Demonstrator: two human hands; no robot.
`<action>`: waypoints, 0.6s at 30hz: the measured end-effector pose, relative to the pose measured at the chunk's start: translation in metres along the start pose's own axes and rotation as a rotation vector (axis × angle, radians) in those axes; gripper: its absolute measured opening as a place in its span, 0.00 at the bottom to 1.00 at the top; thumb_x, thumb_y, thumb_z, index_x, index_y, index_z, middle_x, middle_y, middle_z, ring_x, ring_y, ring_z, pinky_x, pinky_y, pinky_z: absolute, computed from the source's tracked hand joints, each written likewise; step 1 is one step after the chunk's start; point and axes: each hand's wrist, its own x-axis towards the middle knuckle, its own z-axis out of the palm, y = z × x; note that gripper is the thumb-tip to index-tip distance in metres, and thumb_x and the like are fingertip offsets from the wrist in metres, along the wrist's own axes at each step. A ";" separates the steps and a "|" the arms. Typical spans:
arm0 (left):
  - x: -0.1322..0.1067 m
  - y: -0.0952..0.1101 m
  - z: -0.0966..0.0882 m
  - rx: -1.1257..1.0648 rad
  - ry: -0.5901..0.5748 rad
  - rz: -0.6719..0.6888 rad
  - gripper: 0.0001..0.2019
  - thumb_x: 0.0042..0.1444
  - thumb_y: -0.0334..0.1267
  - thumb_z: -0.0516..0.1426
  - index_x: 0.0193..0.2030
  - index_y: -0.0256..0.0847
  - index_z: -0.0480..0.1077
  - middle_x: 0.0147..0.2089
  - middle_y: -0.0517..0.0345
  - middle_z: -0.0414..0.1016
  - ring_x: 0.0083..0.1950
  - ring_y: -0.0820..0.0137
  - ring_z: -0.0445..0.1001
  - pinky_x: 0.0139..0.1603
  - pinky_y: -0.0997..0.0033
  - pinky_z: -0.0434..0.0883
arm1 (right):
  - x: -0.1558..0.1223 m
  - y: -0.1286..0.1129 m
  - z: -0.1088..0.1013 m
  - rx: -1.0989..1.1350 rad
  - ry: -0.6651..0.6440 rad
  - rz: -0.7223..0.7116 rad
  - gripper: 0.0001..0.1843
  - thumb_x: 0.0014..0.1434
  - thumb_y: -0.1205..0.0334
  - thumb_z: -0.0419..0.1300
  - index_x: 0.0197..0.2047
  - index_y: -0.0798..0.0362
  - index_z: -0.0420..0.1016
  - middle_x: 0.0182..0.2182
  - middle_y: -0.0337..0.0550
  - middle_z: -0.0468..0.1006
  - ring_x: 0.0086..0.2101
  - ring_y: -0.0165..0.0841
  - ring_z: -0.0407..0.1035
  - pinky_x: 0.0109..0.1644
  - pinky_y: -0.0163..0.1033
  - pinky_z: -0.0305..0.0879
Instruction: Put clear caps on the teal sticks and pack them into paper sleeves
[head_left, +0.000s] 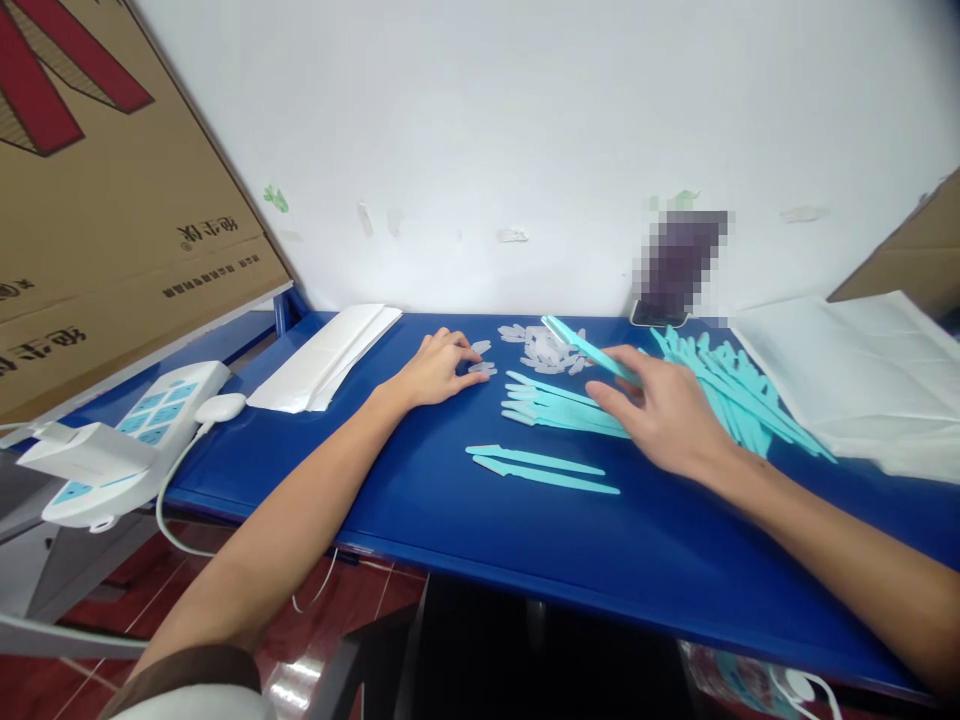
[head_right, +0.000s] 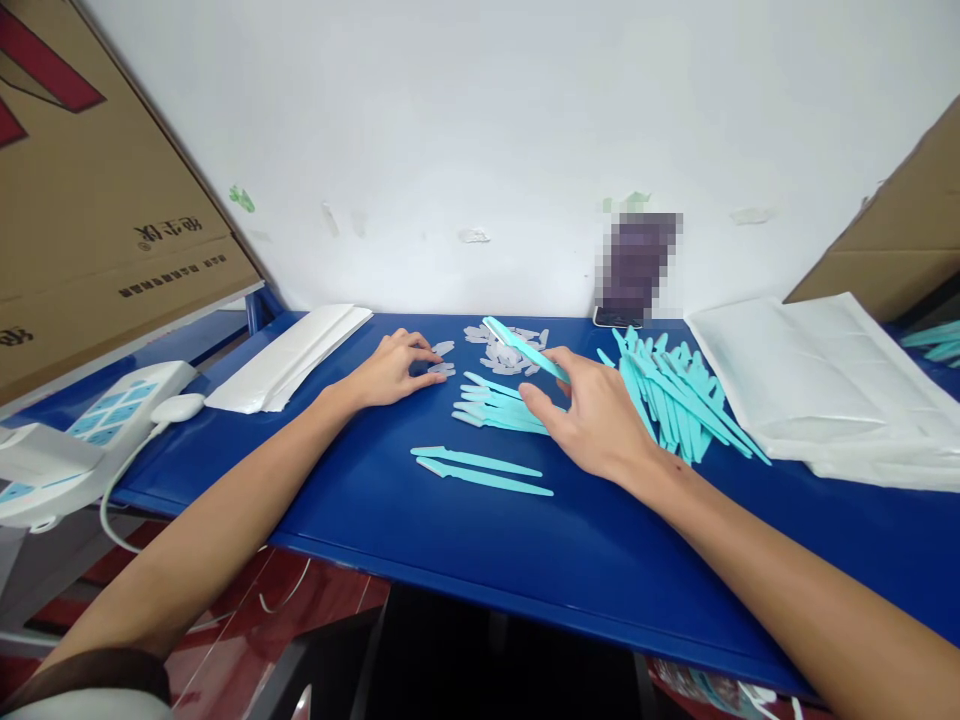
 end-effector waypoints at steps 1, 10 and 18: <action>0.000 0.000 0.000 -0.004 -0.007 0.003 0.24 0.66 0.57 0.52 0.53 0.43 0.78 0.52 0.46 0.73 0.51 0.55 0.66 0.51 0.56 0.62 | 0.000 -0.001 0.000 0.003 -0.005 -0.004 0.22 0.67 0.46 0.51 0.50 0.54 0.76 0.31 0.46 0.80 0.29 0.39 0.72 0.35 0.43 0.64; 0.002 0.001 -0.002 -0.099 -0.021 0.047 0.22 0.67 0.54 0.51 0.51 0.42 0.79 0.48 0.47 0.75 0.50 0.57 0.69 0.52 0.59 0.64 | 0.000 0.000 0.004 -0.019 -0.032 -0.029 0.20 0.69 0.52 0.48 0.51 0.52 0.76 0.32 0.45 0.80 0.28 0.38 0.71 0.33 0.41 0.60; 0.003 0.004 -0.005 0.115 -0.047 0.111 0.22 0.70 0.53 0.49 0.51 0.43 0.80 0.46 0.48 0.76 0.45 0.59 0.68 0.47 0.59 0.63 | 0.000 -0.002 0.005 -0.021 -0.031 -0.027 0.19 0.67 0.54 0.50 0.52 0.53 0.75 0.36 0.47 0.81 0.30 0.39 0.73 0.33 0.41 0.61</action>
